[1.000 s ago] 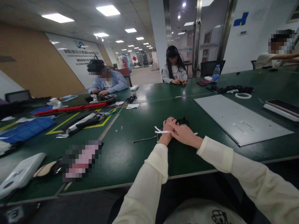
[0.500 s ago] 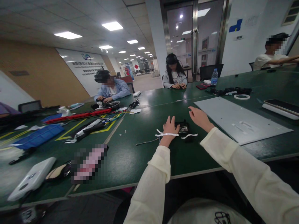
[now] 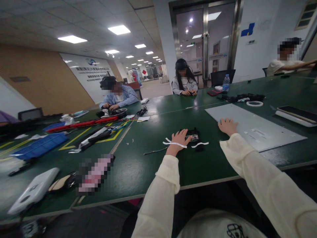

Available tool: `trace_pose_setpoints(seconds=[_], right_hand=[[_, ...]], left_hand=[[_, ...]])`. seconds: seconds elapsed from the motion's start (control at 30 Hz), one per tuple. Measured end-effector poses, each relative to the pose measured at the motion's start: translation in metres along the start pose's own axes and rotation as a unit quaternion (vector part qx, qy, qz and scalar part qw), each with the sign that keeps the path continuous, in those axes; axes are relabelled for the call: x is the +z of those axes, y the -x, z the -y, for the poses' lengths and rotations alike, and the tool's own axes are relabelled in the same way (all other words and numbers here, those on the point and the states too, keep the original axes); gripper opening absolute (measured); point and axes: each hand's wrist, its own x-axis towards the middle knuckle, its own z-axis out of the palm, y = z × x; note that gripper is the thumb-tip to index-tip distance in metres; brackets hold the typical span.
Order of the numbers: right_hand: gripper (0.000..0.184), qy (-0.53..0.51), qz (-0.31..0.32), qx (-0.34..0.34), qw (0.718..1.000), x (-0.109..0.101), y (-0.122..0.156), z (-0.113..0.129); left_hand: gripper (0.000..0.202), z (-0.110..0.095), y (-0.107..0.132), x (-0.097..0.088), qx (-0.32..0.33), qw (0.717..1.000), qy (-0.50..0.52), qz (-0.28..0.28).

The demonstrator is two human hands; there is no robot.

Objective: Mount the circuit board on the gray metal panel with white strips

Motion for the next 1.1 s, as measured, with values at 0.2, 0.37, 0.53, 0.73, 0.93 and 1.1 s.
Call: trace_pose_setpoints(seconds=[0.2,0.37,0.53,0.73,0.93,1.1], right_hand=[[0.053,-0.002,0.006,-0.004,1.000,0.003,-0.005,-0.002],[0.056,-0.002,0.025,-0.001,1.000,-0.001,-0.004,0.000],[0.058,0.000,0.018,0.002,1.000,-0.001,0.000,0.006],[0.059,0.000,0.017,-0.015,1.000,-0.001,0.007,0.013],[0.060,0.014,0.014,-0.027,0.999,-0.002,0.014,0.020],[0.063,0.010,0.031,-0.036,0.999,-0.003,0.015,0.026]], left_hand=[[0.064,0.001,-0.001,-0.002,0.030,1.000,-0.004,-0.002],[0.053,-0.003,0.001,-0.008,0.031,0.997,-0.050,-0.039],[0.035,-0.009,0.002,-0.015,0.056,0.995,-0.072,-0.040],[0.038,-0.012,0.003,-0.017,0.092,0.992,-0.072,-0.039],[0.041,-0.011,0.009,-0.021,0.092,0.994,-0.057,-0.030],[0.052,-0.008,0.008,-0.018,0.107,0.992,-0.064,-0.033]])
